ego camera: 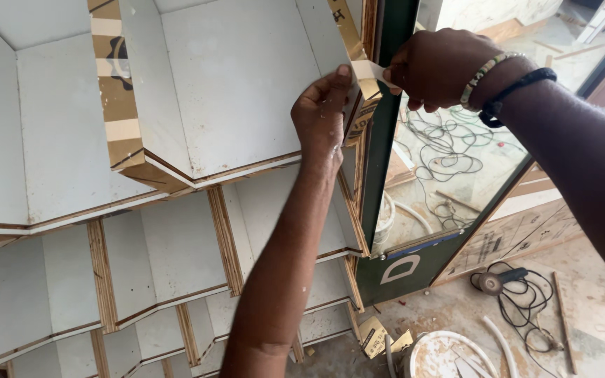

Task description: The person applies a white adhesive strip to the edge of a long white board using a small tool. They then position the board onto a wooden shelf unit and secure it with masking tape.

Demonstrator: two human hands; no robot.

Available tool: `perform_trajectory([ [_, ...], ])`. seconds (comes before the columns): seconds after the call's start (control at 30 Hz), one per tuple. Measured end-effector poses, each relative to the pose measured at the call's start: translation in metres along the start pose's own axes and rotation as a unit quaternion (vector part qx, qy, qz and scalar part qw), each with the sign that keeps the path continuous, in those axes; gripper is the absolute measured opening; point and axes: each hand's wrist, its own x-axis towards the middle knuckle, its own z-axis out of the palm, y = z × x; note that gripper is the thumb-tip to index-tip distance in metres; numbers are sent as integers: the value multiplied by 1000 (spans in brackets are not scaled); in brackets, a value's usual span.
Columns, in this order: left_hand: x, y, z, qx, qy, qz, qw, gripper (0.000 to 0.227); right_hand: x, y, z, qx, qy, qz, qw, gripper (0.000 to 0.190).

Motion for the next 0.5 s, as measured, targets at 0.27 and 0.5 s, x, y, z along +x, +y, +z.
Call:
perform_trajectory([
  [0.27,12,68,-48,317,-219,370,845,40,1,-7,0,14,-20,12,1000,37],
  [0.5,18,125,-16,553,-327,555,529,12,6,-9,2,56,-35,27,997,37],
])
